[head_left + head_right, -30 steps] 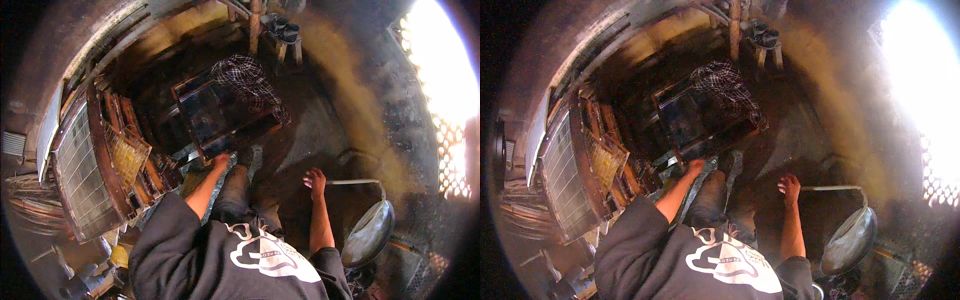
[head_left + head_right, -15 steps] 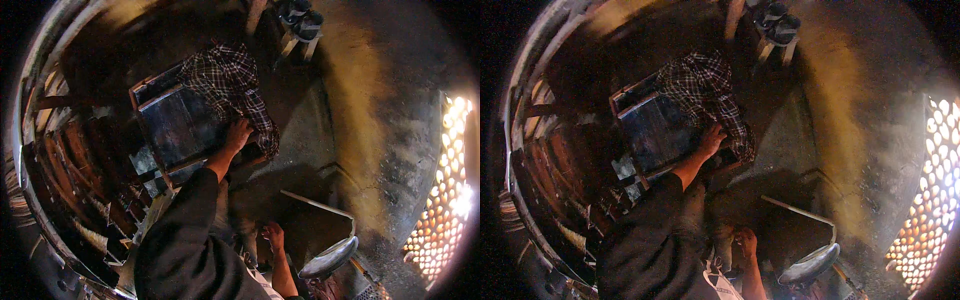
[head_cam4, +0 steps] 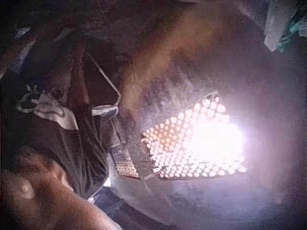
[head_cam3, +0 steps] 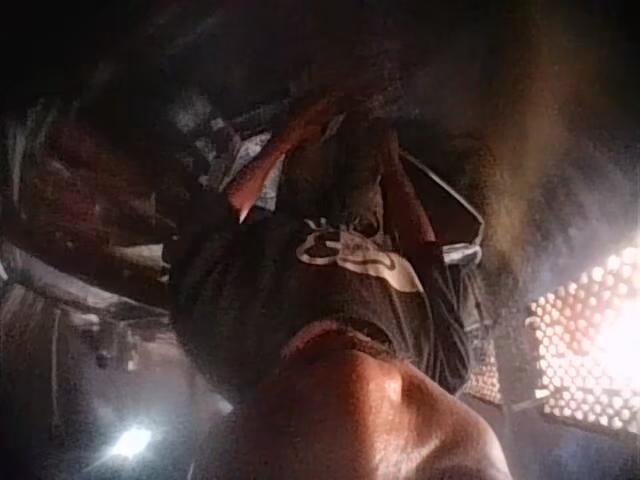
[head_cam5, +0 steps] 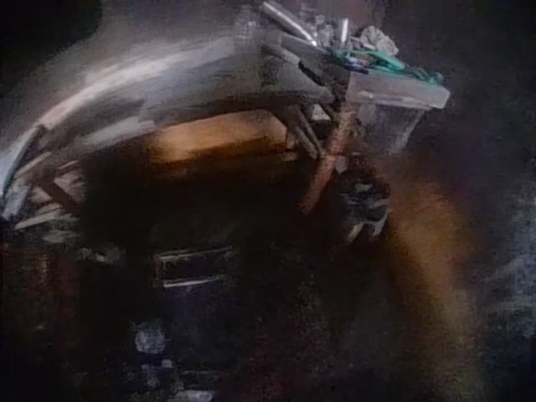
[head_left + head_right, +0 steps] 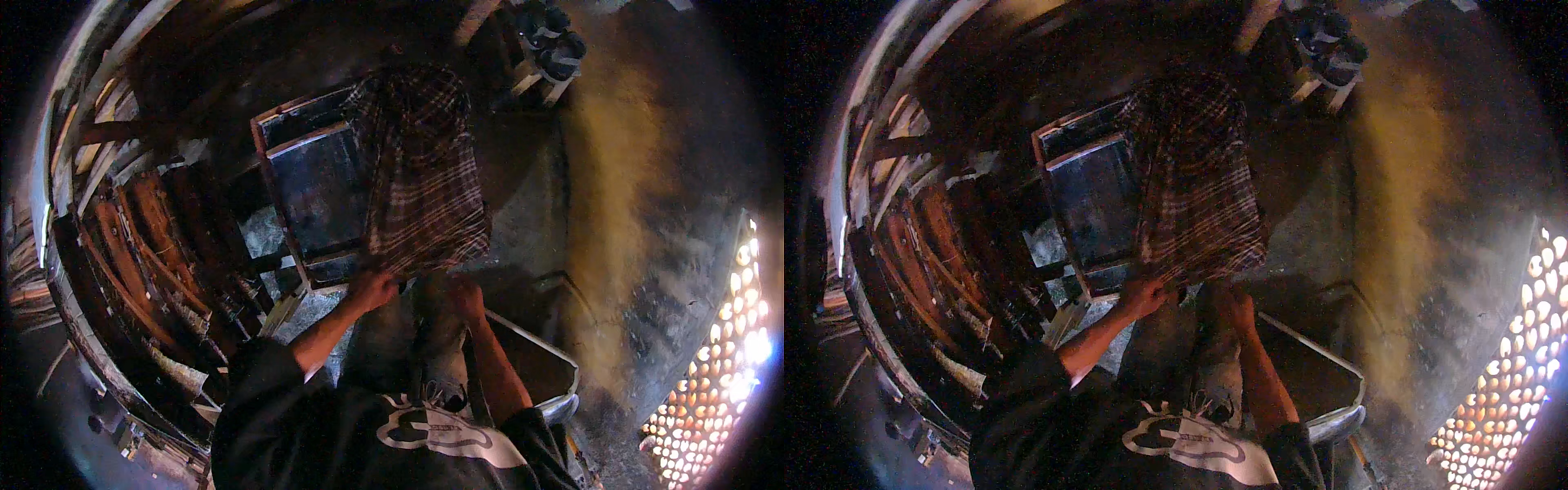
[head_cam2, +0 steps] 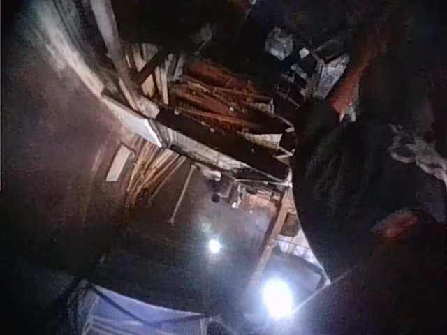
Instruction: The person layers sheets of pulp onto a stack using a screened frame and a cloth, then processes materials in a large basin.
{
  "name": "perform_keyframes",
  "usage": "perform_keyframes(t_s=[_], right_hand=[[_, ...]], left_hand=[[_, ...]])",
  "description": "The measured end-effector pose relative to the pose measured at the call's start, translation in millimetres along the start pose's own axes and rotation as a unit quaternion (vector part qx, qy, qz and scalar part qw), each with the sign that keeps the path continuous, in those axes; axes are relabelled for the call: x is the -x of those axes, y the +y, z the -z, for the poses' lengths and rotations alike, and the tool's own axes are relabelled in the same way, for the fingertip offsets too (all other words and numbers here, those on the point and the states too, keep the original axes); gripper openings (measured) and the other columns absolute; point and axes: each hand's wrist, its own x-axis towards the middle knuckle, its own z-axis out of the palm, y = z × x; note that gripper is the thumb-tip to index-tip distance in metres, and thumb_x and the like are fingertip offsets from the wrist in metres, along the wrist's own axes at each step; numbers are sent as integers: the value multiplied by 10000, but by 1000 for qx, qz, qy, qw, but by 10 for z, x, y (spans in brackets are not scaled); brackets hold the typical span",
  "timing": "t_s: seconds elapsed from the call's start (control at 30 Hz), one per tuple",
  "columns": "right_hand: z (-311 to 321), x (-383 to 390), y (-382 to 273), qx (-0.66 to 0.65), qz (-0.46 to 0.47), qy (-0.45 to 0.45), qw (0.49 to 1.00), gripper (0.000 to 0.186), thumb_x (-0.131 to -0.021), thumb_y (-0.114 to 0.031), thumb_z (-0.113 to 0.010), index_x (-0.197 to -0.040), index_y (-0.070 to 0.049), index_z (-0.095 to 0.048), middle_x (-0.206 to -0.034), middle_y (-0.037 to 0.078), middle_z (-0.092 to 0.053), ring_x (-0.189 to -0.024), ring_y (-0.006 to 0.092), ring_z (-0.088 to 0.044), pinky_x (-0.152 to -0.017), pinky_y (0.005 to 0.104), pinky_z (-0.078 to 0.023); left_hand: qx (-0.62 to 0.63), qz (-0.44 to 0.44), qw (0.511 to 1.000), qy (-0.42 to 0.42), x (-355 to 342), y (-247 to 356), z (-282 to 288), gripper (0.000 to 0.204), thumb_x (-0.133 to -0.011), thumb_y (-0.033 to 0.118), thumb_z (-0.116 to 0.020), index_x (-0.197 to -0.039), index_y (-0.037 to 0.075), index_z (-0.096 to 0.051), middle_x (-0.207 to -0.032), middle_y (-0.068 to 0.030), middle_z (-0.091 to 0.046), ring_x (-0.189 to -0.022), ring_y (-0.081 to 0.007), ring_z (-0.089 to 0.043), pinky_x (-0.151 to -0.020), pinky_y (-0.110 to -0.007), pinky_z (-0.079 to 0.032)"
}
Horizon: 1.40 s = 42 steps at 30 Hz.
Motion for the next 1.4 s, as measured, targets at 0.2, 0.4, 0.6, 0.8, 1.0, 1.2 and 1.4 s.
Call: perform_keyframes(t_s=[0.2,0.4,0.6,0.8,1.0,1.2,1.4], right_hand=[[-385,-475,-79,61,-107,-90,988,324,-854,-285,-542,-1087,-60,-531,-883,82,-632,-684,172,-624,-549,326,-511],[-153,-1141,312,-85,-115,-147,979,413,-864,-345,-549,-1162,-65,-491,-898,111,-609,-679,245,-627,-528,365,-523],[-759,-1577,-108,-41,-264,-34,963,581,-852,-348,-576,-1299,-39,-371,-872,133,-593,-566,242,-566,-449,344,-442],[-305,-1944,490,90,-175,188,962,585,-824,-323,-616,-1278,-33,-389,-894,152,-562,-567,245,-561,-410,345,-336],[-1236,-1406,76,15,-247,167,955,492,-794,-270,-647,-1184,-34,-461,-817,133,-570,-650,258,-603,-423,356,-356],[-479,-1625,78,284,-171,237,913,481,-757,-320,-675,-1143,-94,-498,-865,172,-618,-704,265,-622,-491,384,-442],[-448,-1329,158,571,74,71,814,509,-745,-373,-679,-1137,-94,-512,-887,141,-619,-705,252,-618,-544,384,-463]], left_hand=[[-46,162,986,17,1257,-1036,-38,324,-749,331,-610,-961,87,-634,-785,-148,-635,-647,-310,-615,-605,-422,-498],[409,448,789,92,28,-1184,-681,555,-769,464,-617,-1180,102,-525,-1155,-184,-532,-967,-287,-550,-817,-420,-443],[593,528,585,163,-566,-979,-697,769,-732,628,-572,-1303,138,-414,-1264,-132,-445,-1075,-275,-472,-901,-505,-339],[420,647,590,239,-795,-831,-1077,649,-674,632,-620,-1008,77,-584,-1092,-117,-558,-986,-241,-523,-780,-485,-404],[366,711,467,378,-397,-1460,-1360,515,-670,550,-679,-761,43,-683,-768,-101,-654,-710,-223,-622,-627,-400,-472],[300,673,610,292,-805,-584,-1032,508,-688,535,-668,-727,29,-682,-715,-125,-648,-713,-293,-636,-629,-442,-476],[349,671,575,312,-381,-364,-903,526,-696,524,-658,-729,0,-677,-693,-136,-640,-685,-332,-625,-625,-476,-474]])
